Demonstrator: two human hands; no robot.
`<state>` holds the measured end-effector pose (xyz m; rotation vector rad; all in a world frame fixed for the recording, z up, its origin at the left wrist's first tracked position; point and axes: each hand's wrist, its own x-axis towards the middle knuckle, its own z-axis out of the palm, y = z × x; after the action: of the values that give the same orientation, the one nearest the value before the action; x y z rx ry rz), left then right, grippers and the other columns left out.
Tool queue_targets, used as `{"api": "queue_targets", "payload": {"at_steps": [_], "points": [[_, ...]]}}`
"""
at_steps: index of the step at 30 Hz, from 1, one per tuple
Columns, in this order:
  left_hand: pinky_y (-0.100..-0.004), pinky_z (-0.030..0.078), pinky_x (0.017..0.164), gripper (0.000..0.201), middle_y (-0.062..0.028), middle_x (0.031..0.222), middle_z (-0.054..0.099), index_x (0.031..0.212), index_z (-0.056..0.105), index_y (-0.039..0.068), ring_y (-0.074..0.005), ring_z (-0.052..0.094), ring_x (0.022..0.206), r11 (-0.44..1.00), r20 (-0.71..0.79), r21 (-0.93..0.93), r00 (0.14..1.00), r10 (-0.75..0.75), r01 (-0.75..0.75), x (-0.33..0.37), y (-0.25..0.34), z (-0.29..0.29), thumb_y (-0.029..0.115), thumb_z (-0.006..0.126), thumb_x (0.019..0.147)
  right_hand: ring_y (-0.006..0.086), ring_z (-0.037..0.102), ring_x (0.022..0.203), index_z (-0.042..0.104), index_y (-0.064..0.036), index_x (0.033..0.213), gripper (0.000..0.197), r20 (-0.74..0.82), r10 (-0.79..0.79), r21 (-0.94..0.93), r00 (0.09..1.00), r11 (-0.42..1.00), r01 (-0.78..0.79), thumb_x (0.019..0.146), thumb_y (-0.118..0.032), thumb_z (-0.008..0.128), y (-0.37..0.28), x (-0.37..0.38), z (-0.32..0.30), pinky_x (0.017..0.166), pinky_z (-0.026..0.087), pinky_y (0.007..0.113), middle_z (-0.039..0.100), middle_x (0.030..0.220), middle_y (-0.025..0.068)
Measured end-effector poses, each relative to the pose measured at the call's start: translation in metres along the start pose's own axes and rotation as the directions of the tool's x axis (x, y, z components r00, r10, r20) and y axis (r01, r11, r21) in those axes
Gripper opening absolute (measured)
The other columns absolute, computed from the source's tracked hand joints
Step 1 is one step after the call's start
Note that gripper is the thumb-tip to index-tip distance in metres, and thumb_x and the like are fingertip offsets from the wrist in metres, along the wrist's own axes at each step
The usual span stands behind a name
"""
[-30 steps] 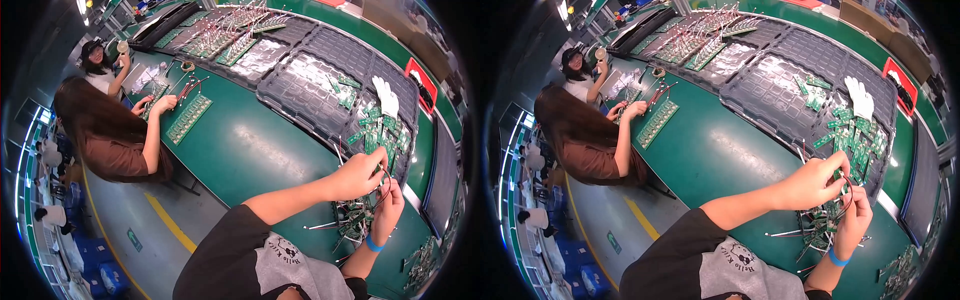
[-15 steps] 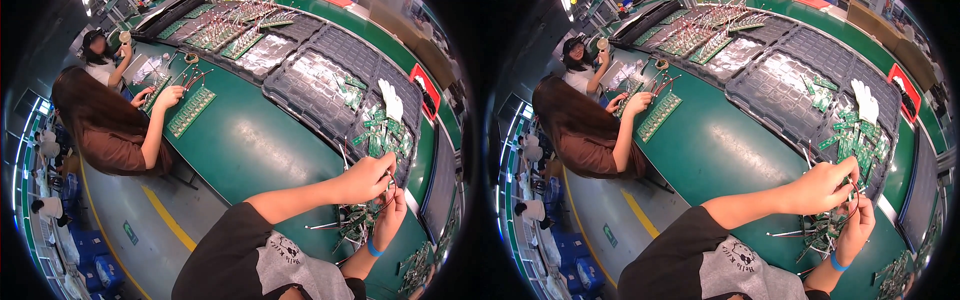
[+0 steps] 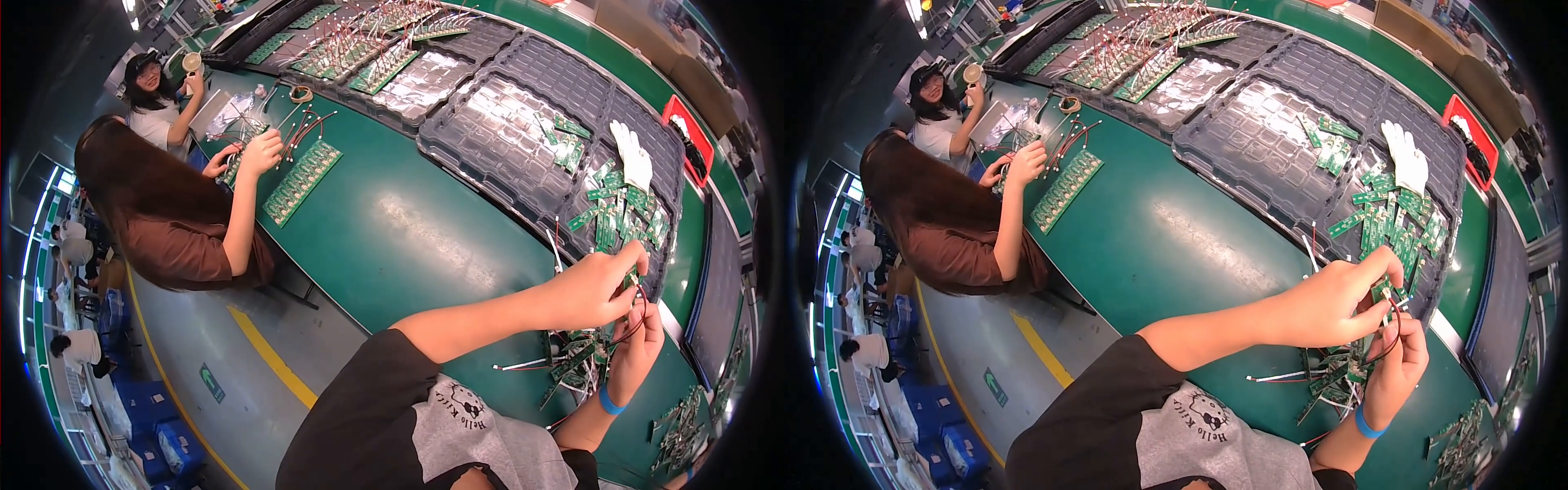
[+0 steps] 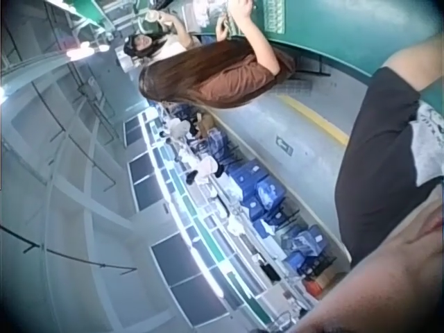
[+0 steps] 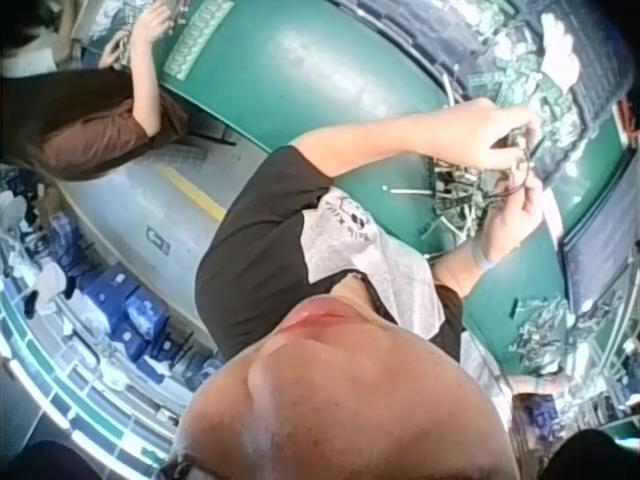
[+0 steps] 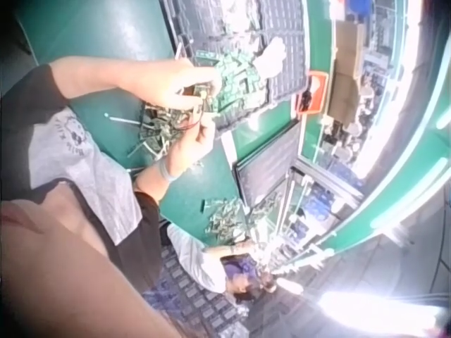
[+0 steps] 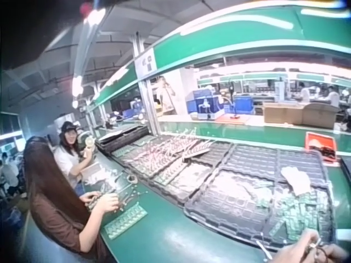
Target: The person connects wire harnesses to circuit boards by hand, handles and turns a small portable fan, and attaches more wire harnesses to circuit boards.
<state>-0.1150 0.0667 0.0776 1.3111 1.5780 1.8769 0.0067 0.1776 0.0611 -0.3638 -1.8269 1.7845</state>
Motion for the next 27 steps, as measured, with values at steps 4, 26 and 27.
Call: {"api": "queue_targets", "payload": {"at_steps": [4,26,27], "points": [[-0.0317,0.036,0.043,0.02,-0.0106,0.055,0.048,0.094,0.038,0.003,-0.0201,0.054,0.047,0.999,-0.008,0.033,1.0,0.017,-0.017,-0.001,0.003,-0.001,0.003,0.049,0.077,0.0022,0.034,0.049,0.046,-0.0017,0.075,0.01,-0.063,-0.004,0.028,0.998,1.0,0.006,0.083,-0.006,0.049,-0.003,-0.001,0.005,0.045,0.025,0.016,0.046,0.071,0.0006],[-0.031,0.041,0.045,0.019,-0.0094,0.068,0.054,0.091,0.04,0.003,-0.0212,0.056,0.05,0.992,0.015,0.072,0.994,0.104,-0.105,-0.002,0.0,0.002,0.002,0.05,0.075,0.0003,0.029,0.05,0.043,-0.0037,0.071,0.013,0.008,0.009,0.075,1.0,0.997,-0.01,0.081,-0.006,0.051,0.001,-0.004,-0.001,0.044,0.019,0.015,0.044,0.07,-0.0026],[-0.0311,0.041,0.045,0.019,-0.0094,0.067,0.053,0.09,0.04,0.003,-0.0211,0.056,0.05,0.992,0.019,0.07,0.994,0.107,-0.109,-0.001,0.0,0.002,0.002,0.05,0.075,0.0003,0.028,0.05,0.042,-0.0039,0.071,0.013,0.005,0.013,0.065,1.0,0.998,-0.013,0.081,-0.007,0.05,0.001,-0.004,-0.002,0.044,0.019,0.015,0.044,0.07,-0.0026]]}}
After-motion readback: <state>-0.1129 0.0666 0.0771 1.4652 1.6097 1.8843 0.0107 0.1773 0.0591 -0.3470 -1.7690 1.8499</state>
